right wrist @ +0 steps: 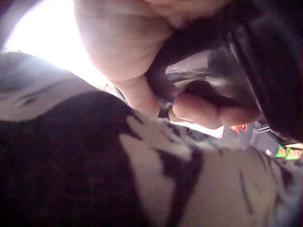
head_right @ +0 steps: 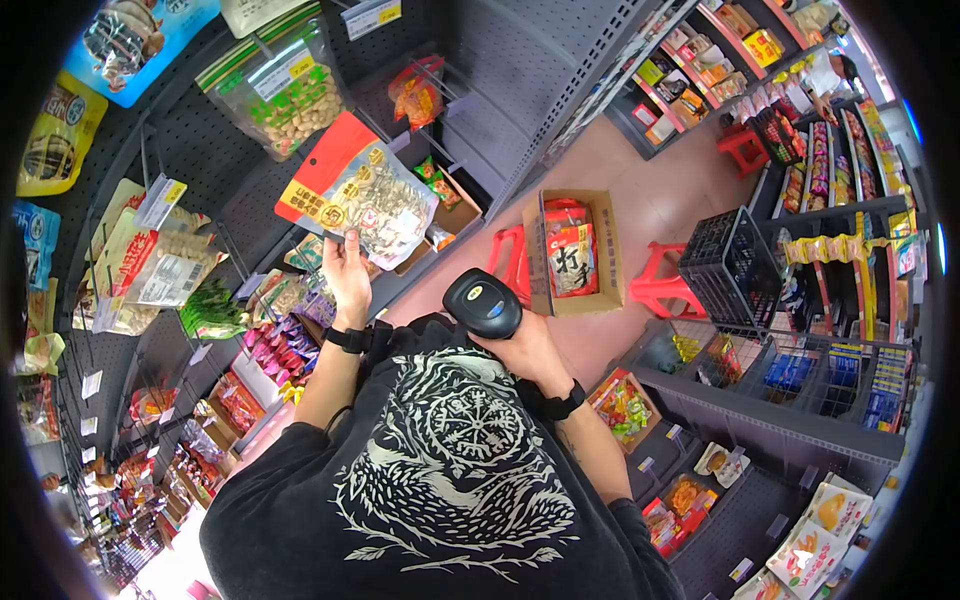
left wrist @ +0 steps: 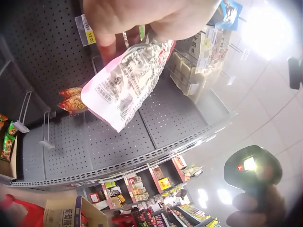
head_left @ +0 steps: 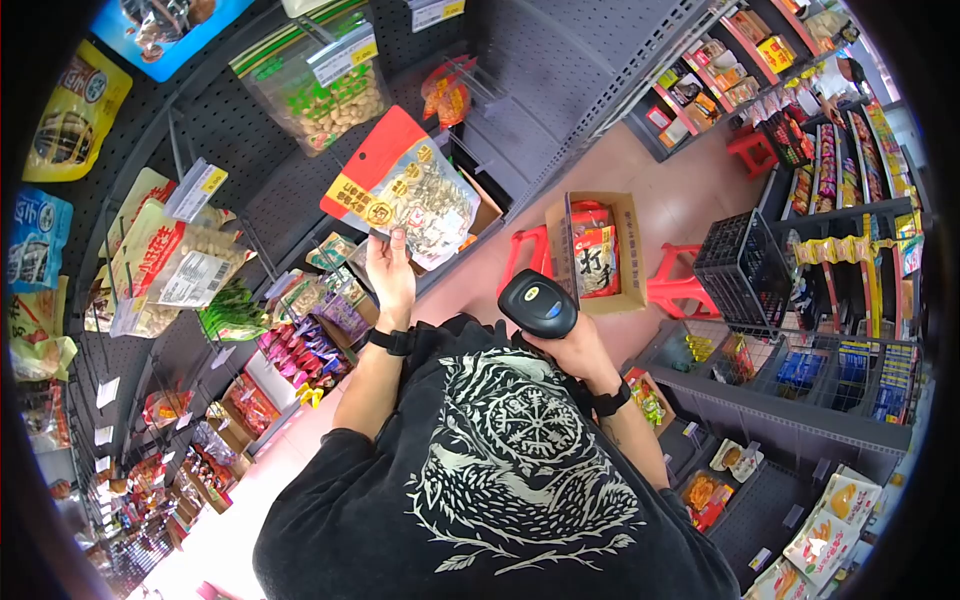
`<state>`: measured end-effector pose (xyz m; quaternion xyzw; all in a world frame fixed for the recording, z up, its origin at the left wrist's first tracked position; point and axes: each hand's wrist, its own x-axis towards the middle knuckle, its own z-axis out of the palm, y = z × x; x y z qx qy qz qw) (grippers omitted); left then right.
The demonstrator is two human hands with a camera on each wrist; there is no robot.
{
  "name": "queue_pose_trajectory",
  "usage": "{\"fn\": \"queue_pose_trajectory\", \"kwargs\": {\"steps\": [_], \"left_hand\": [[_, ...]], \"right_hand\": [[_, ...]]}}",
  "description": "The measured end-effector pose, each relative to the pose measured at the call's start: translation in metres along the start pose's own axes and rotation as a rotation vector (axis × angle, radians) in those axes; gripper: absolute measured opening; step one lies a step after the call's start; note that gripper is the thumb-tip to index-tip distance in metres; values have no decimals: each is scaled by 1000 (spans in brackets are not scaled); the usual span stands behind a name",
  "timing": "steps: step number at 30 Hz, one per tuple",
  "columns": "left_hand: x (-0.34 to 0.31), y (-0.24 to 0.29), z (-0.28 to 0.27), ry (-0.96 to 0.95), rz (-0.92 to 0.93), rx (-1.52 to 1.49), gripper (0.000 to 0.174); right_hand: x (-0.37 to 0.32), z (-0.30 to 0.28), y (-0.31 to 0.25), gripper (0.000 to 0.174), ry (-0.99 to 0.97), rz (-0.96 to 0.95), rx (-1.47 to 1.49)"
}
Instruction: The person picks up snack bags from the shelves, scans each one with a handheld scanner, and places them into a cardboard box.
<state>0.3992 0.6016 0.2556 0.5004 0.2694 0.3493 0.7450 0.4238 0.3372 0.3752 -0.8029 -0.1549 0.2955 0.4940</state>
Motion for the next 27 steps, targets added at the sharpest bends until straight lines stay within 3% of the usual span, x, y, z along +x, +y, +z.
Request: {"fn": "queue_pose_trajectory", "kwargs": {"steps": [4,7,11,13,16,21,23,26,27], "left_hand": [[1,-4,-1,-12,28,-44,16],[0,4,7,-71,17,-75,21],[5,-22,8,-160,-108,163,23],[-1,-32,24,-249,-215,190,21],[-9,-66,45,-441,-411,231,25],[-48,-111,130,-713,-725,281,36],[-55,-165,159,-740,-774,336,36],[-75,-190,230,-624,-831,375,33],[-74,-220,240,-620,-837,388,33]], "right_hand": [[2,4,23,38,-23,-3,78],[0,1,10,38,23,35,58],[-6,-11,40,29,140,95,180],[-14,-30,62,20,185,310,408],[-28,-55,101,17,354,324,762],[-42,-92,146,25,676,401,1029],[-42,-105,174,28,699,429,1065],[-41,-124,208,28,754,497,1099],[-38,-134,218,28,751,508,1109]]}}
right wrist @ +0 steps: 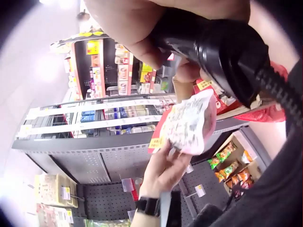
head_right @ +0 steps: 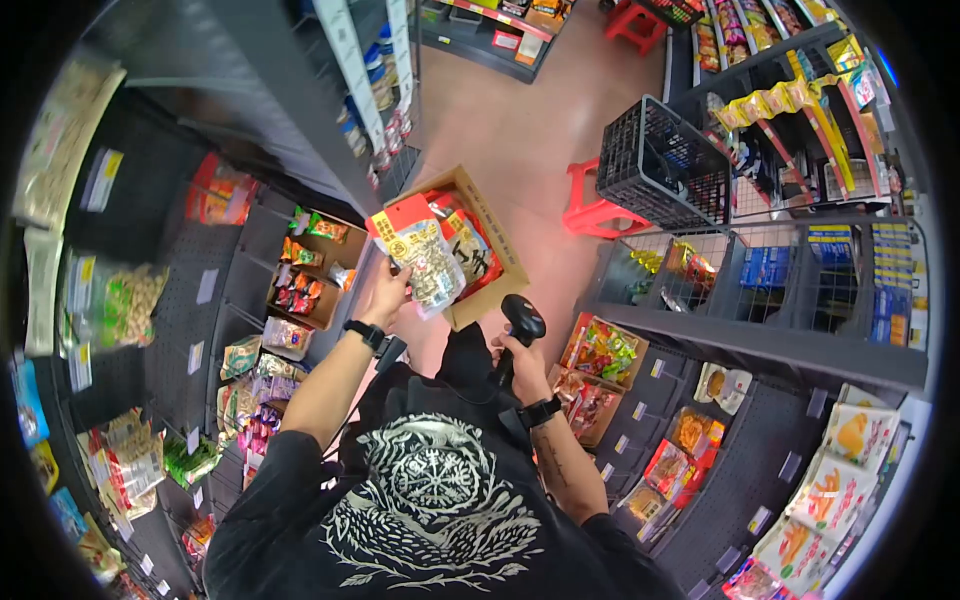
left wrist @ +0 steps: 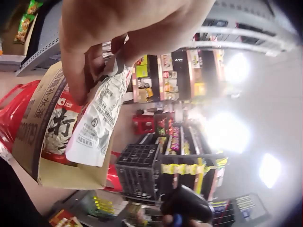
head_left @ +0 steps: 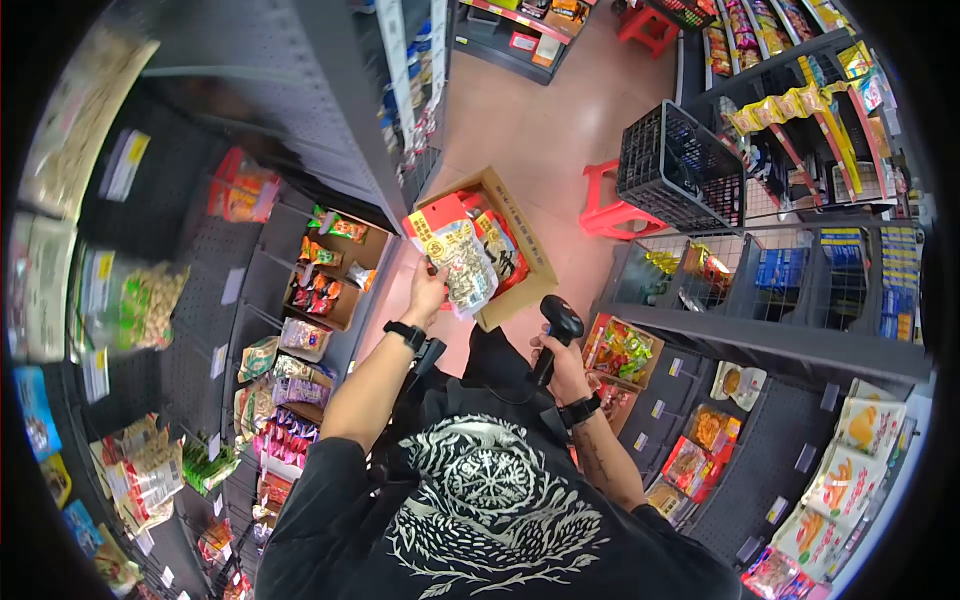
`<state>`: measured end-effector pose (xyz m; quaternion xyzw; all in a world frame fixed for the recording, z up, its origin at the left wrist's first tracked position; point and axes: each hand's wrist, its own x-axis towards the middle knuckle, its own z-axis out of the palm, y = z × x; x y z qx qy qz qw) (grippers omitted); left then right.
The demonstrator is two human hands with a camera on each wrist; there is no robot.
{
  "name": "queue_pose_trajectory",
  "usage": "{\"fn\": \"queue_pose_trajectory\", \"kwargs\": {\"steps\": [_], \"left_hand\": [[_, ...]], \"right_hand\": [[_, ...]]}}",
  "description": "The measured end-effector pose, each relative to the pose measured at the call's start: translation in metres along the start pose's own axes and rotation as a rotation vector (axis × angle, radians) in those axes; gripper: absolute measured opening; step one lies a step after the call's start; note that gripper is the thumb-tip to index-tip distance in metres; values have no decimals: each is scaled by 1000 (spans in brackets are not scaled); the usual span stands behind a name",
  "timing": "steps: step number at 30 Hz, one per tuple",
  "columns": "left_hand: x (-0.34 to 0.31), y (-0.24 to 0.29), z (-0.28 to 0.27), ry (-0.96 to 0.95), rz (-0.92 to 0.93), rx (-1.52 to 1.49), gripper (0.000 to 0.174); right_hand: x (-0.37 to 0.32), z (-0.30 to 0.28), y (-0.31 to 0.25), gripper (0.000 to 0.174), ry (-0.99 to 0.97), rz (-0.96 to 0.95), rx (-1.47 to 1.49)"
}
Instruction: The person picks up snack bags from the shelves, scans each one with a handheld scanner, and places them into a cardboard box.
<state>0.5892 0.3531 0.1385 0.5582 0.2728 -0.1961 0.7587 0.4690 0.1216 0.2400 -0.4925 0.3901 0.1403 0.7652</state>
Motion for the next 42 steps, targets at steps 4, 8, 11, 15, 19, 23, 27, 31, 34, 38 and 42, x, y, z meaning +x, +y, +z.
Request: {"fn": "queue_pose_trajectory", "kwargs": {"steps": [4,8,11,15,19,23,27,31,34,38,42], "left_hand": [[83,-54,36,102,116,230,41],[106,-76,58,146,-271,-90,35],[117,-93,59,213,-417,16,37],[144,-117,66,367,-420,43,50],[145,-134,75,568,-311,136,80],[139,-142,81,511,-56,440,70],[122,-123,86,439,-93,733,42],[106,-141,83,469,87,405,31],[91,-93,86,445,181,238,19],[111,-20,84,595,275,166,23],[140,4,81,556,339,285,26]], "right_hand": [[52,-25,-24,28,29,1,-90],[112,-41,-49,24,-15,71,-182],[161,-44,-57,19,-78,48,-430],[214,-46,-50,20,-148,5,-692],[230,-30,-38,23,-181,-172,-858],[235,-25,-15,30,-157,-166,-832],[237,-31,0,29,-166,-185,-885],[237,-43,2,27,-215,-269,-875],[230,-56,4,27,-265,-285,-868],[213,-44,-6,33,-443,-344,-939],[205,-35,-7,46,-631,-360,-1016]]}}
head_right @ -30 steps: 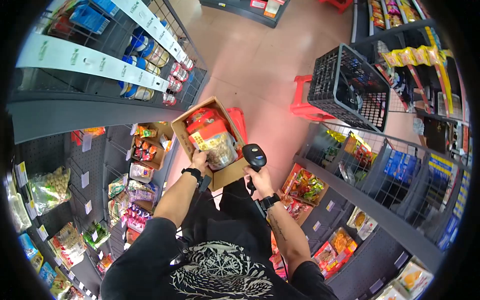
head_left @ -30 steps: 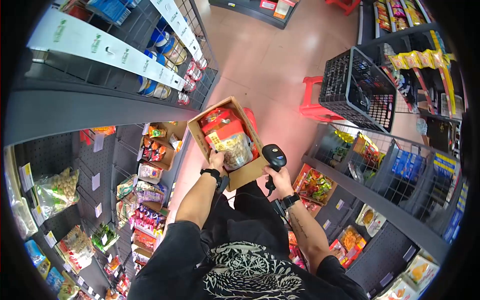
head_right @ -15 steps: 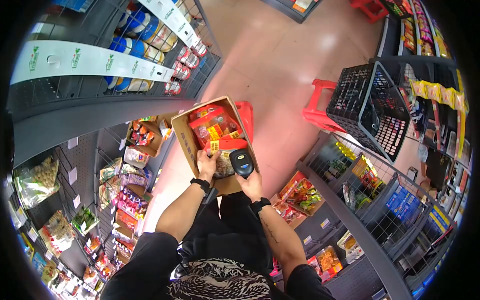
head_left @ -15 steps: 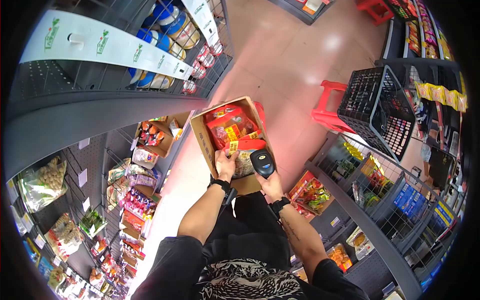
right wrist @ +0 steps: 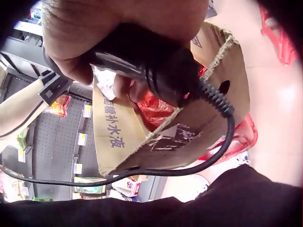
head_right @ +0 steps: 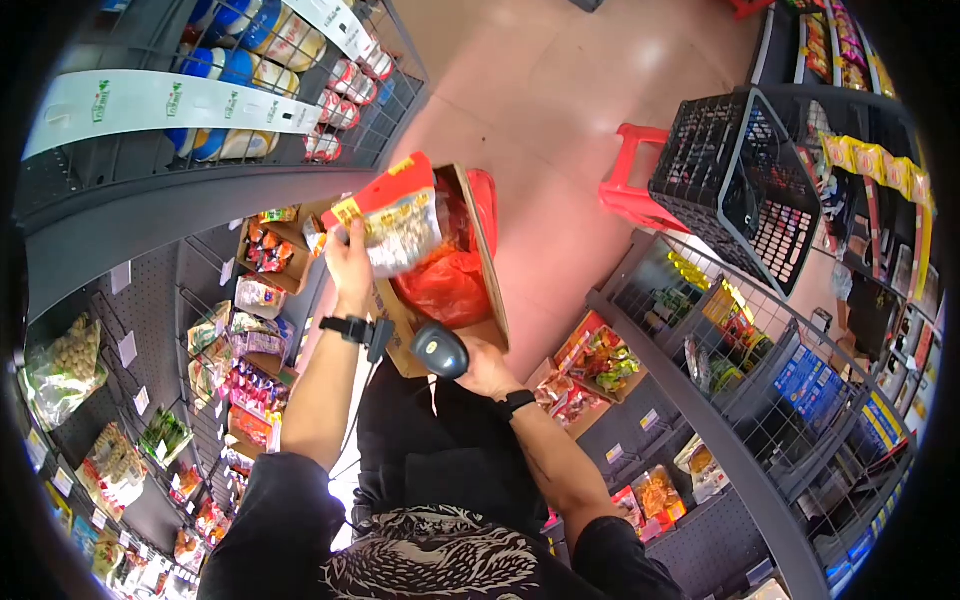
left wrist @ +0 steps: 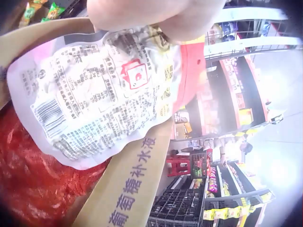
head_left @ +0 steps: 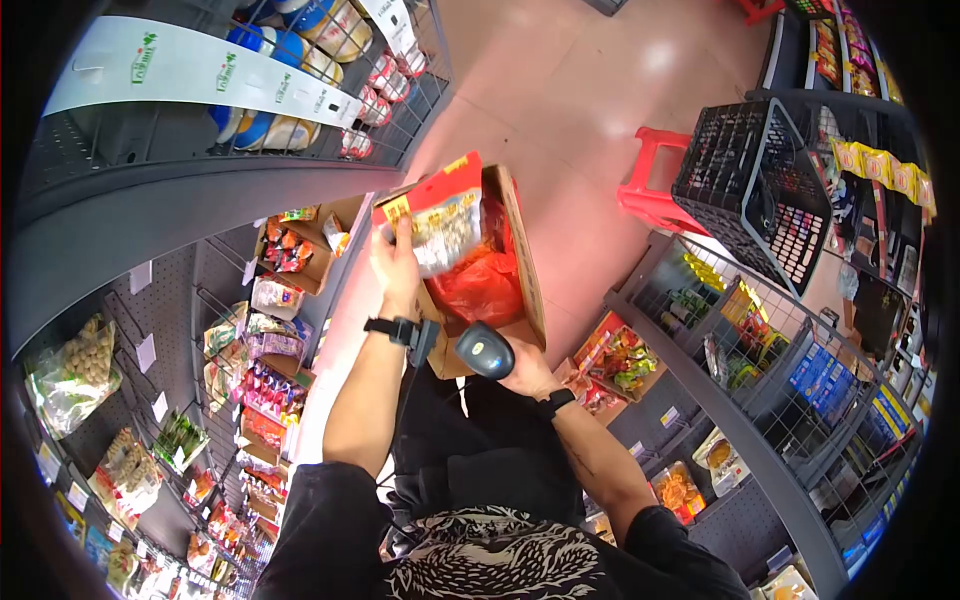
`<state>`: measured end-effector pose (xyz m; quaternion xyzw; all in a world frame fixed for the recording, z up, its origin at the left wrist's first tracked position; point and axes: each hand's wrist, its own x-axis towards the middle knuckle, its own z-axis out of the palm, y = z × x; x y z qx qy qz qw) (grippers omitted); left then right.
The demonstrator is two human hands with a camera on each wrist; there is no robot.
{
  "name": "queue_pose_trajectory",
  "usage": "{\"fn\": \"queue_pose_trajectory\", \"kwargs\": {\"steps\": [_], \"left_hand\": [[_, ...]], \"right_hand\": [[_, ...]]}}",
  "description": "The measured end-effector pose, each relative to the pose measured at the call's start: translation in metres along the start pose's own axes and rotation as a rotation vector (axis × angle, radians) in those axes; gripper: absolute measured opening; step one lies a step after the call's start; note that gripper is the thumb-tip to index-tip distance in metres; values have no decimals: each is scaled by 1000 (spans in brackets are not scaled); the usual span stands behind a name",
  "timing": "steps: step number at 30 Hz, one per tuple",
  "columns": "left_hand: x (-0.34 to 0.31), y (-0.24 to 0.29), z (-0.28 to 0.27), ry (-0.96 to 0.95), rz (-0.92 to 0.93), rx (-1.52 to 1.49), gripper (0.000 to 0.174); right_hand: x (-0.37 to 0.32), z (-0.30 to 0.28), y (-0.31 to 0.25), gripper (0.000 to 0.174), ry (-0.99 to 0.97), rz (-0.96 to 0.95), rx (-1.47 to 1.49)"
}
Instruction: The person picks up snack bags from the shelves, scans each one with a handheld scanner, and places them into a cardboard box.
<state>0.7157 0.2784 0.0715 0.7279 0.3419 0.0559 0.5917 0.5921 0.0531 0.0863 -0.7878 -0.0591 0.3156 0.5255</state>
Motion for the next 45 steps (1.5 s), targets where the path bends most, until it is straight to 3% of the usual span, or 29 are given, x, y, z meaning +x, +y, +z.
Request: {"fn": "queue_pose_trajectory", "kwargs": {"steps": [1,3,6,10,13,17,19,21,24,28,32,34,36,38,39,40,42,45], "left_hand": [[5,-9,4,-6,-8,3,26],[14,-32,12,-46,66,-388,27],[11,-49,10,-45,-55,-352,27],[6,-48,1,-57,-47,-365,21],[4,-39,-8,-63,-45,-412,18],[8,-35,-13,-73,-33,-378,18],[5,-35,-13,-55,-43,-358,17],[6,-40,-13,-48,-58,-246,17],[2,-41,-11,-71,-63,-356,17],[-5,-38,-14,-110,-99,-374,17],[-19,-36,-12,-204,-148,-544,21],[-28,-32,-12,-235,-408,-656,24],[-33,-38,-22,-312,-492,-533,25],[-47,-39,-31,-482,-176,149,26],[-54,-27,-34,-449,-74,332,24],[-61,-15,-37,-453,81,382,16],[-69,3,-45,-501,258,516,16],[-77,16,-53,-616,208,644,23]], "right_hand": [[4,2,0,49,-58,-23,-15],[19,3,5,54,-171,-106,-14],[50,-4,12,50,-421,-87,55],[90,-21,13,53,-408,-47,-74],[114,-15,32,46,-248,-142,-465],[133,-1,51,35,-349,-26,-458],[132,13,71,38,-363,22,-484],[126,9,45,39,-389,157,-538],[104,2,24,38,-475,153,-475],[60,-13,-23,42,-445,38,-314],[21,-13,-28,41,-382,-199,-380],[8,-15,-27,44,-390,-194,-370],[-2,-17,-24,44,-249,-261,-269],[-6,-14,-7,42,-188,-248,-241],[-7,-16,-4,40,-179,-215,-234],[-7,-20,-1,39,-166,-180,-230],[-9,-25,-13,41,-88,-156,-177],[-8,-26,-14,39,-121,-157,-221]]}}
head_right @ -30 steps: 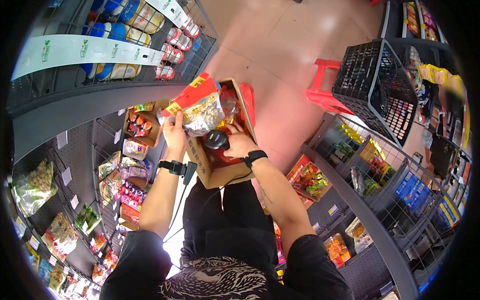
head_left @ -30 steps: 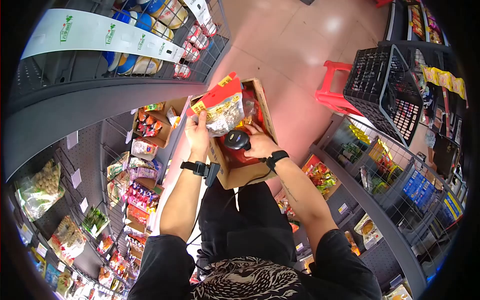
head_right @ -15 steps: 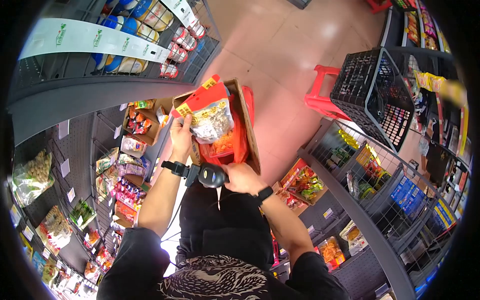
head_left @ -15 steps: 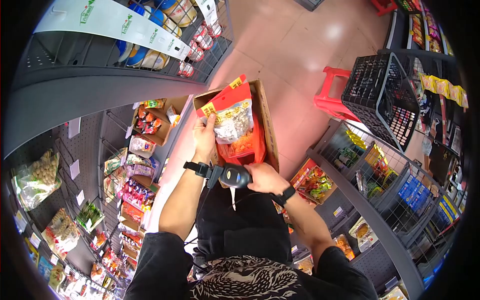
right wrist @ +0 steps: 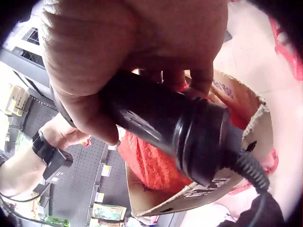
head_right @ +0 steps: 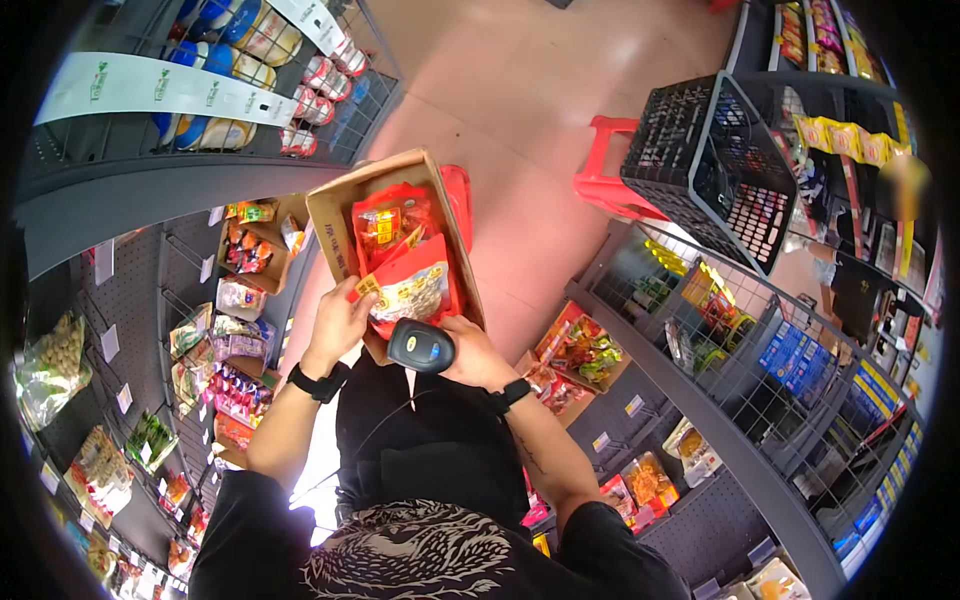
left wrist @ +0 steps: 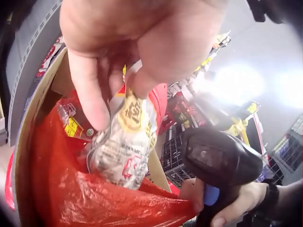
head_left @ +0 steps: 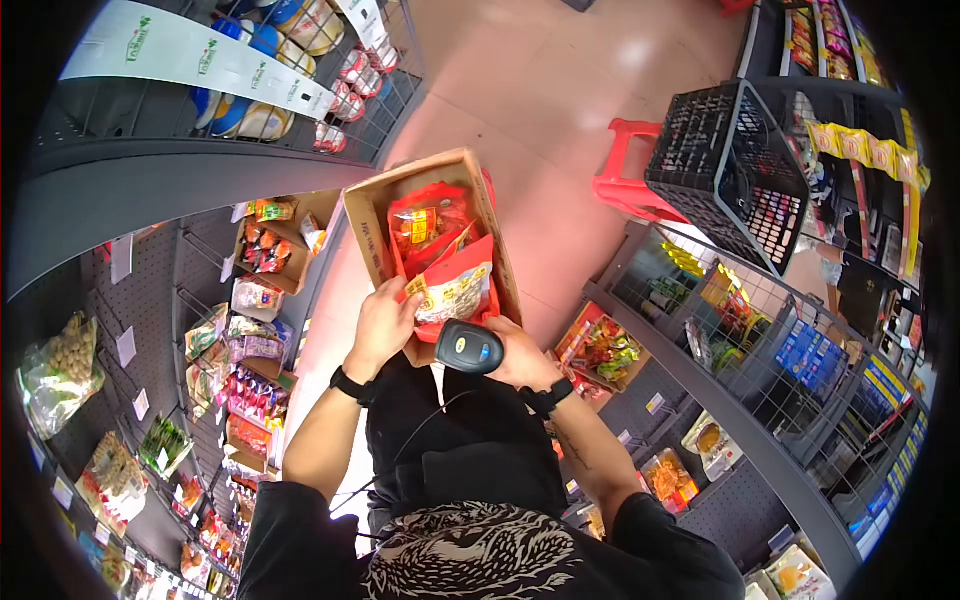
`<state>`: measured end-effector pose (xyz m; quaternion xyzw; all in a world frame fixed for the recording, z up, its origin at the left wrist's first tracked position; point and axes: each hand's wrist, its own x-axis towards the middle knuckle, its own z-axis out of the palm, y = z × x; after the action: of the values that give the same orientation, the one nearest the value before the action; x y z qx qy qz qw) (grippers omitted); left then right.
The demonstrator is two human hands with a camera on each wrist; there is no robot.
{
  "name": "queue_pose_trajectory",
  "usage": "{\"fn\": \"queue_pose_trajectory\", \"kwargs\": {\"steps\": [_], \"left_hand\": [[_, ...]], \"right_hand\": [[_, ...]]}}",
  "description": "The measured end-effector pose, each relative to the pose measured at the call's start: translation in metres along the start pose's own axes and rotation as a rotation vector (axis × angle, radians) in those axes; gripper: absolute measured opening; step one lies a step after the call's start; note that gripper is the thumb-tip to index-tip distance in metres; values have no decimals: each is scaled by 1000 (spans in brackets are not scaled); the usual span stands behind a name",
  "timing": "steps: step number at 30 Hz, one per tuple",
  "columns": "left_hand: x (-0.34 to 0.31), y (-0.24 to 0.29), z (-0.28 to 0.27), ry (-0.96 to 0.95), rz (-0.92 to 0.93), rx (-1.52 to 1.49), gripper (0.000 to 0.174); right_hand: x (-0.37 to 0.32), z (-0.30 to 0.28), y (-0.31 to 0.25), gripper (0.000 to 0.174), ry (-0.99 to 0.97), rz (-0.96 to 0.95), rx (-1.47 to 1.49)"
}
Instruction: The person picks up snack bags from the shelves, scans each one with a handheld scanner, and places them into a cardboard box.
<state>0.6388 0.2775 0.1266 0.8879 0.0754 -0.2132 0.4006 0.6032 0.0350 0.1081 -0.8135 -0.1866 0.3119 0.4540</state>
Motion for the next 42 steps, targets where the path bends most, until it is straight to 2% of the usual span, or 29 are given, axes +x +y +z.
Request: {"fn": "queue_pose_trajectory", "kwargs": {"steps": [3,5,7,8,10,11,13,14,15,17,19,21,23,24,25,27,29,30,31,33,34,35,37,39,41,42], "left_hand": [[1,-10,10,-56,41,25,32],[15,-5,13,-154,-30,36,33],[27,-17,28,-42,131,60,30],[30,-14,22,-31,125,65,30],[33,-2,7,-153,-55,-225,33],[34,-2,8,-155,-56,-223,33],[38,-2,11,-146,-23,33,35],[41,-6,20,-186,-63,230,42],[47,-13,31,-239,-164,284,55],[60,-28,44,0,-281,202,66],[66,-45,46,135,-271,-102,71],[68,-46,41,111,-320,-129,77],[68,-59,48,192,-333,-298,85],[60,-43,42,310,-220,-13,87],[52,-27,33,358,-100,48,71],[45,-24,24,211,270,466,53],[36,-20,19,-190,562,514,53],[32,-26,26,-228,636,534,45],[33,-31,29,-226,639,529,45],[39,-42,36,-526,345,681,35],[42,-54,41,-463,318,728,18],[45,-53,35,-461,326,725,18],[46,-50,25,-468,341,628,9],[39,-39,12,-555,481,590,7],[23,-33,9,-612,553,623,13],[18,-33,10,-600,599,554,16]], "right_hand": [[1,5,1,35,-12,-53,-49],[2,6,-4,32,-8,-87,-16],[5,8,-9,32,-48,-73,4],[8,5,-14,32,-79,-71,-5],[10,5,-17,32,-67,-76,17],[9,6,-18,32,-49,-74,33],[12,10,-14,31,-28,-87,22],[12,14,-12,31,-12,-99,12],[12,18,-12,31,-16,-102,15],[18,22,-10,30,-45,-60,7],[16,25,-10,31,-59,-53,15],[13,29,-6,33,-101,-71,-7],[11,29,-4,34,-110,-67,-16],[11,28,-5,34,-110,-61,-28],[12,25,-5,34,-110,-61,-26],[17,14,-10,35,-95,-75,-99],[22,7,-10,37,-83,-94,-90],[23,5,-12,38,-108,-29,59],[25,2,-12,38,-132,31,207],[30,-6,-7,41,-159,1,161],[34,-11,-10,42,-250,57,94],[36,-16,-11,44,-339,117,28],[36,-21,-9,46,-347,75,33],[38,-28,-12,43,-213,113,189],[43,-28,6,42,-224,53,76],[47,-31,9,42,-445,209,-29]]}}
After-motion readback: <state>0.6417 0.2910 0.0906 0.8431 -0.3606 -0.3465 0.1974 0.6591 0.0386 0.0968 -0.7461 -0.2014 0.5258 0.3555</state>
